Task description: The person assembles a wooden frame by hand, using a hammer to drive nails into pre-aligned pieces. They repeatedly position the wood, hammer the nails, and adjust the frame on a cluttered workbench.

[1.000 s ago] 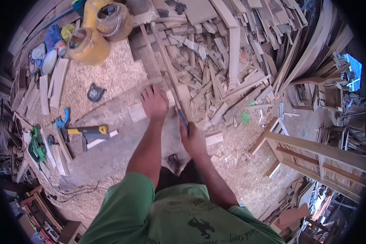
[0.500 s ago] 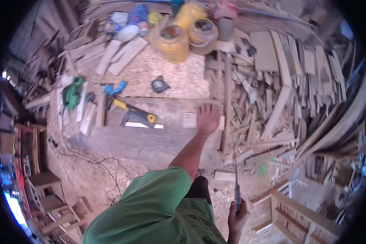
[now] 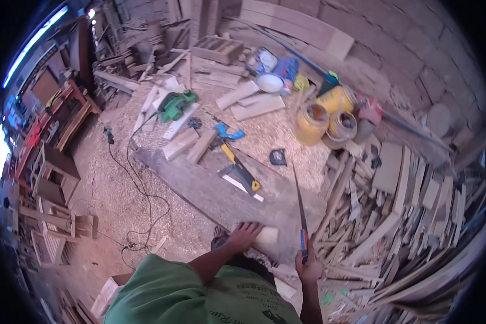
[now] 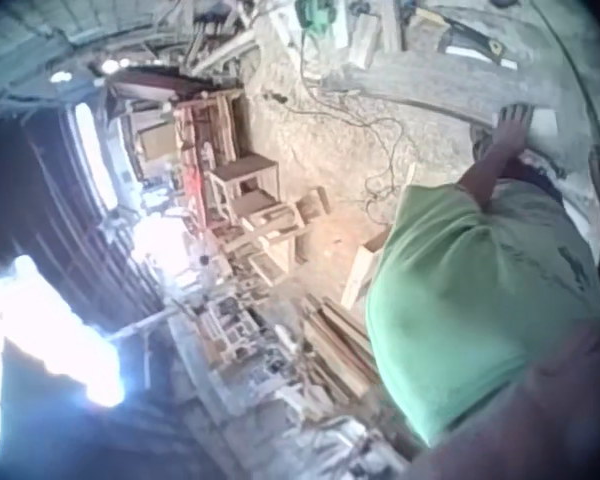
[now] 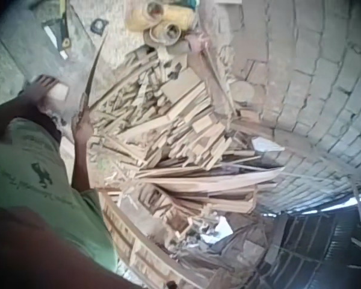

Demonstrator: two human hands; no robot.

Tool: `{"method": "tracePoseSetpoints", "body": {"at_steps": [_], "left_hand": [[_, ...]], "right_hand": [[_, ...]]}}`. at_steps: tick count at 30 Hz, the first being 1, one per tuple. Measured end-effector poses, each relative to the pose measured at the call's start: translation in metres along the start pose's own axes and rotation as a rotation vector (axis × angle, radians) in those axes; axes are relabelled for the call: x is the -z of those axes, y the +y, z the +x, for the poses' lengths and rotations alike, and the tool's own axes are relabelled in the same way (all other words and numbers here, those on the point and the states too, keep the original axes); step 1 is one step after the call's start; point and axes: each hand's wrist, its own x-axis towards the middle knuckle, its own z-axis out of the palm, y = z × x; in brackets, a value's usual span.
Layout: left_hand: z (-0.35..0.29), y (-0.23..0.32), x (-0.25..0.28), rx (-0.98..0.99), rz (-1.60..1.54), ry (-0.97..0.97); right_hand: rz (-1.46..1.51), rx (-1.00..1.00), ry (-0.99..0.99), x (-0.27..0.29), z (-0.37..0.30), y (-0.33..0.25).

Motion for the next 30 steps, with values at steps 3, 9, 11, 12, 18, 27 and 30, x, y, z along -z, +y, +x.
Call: {"method": "tracePoseSetpoints", "body": {"at_steps": [3,9,11,12,18,27,30], "left_hand": [[-0.046,-0.056,0.036,0.079,-0.048,-0.028],[-0.065,-0.200,0.095,0.361,-0.009,0.068],[-0.057,-0.260,0.119,0.418,0.031,0.135],[-0.050,-0.291,0.125,0.443,0.060,0.189],[0.045,-0.372,0.188,0.851,-0.082,0.587],[-0.055,-0.309,0.072,0.944,-0.323,0.280],[-0.166,-0.245,0.015,1.064,-0.220,0.149]], "right_hand": [[-0.123,0.116,-0.097,-0.032,0.033,-0.002],[-0.156,0.096,-0.072,-0.119,0.035,0.010],[-0.197,-0.039,-0.093,-0.138,0.032,-0.012],[-0.221,-0.100,-0.110,-0.145,0.029,-0.020],[-0.306,-0.298,-0.066,-0.171,0.030,-0.080],[0.066,0.274,-0.523,-0.224,0.097,-0.076],[0.086,0.613,-0.555,-0.245,0.120,-0.046]]}}
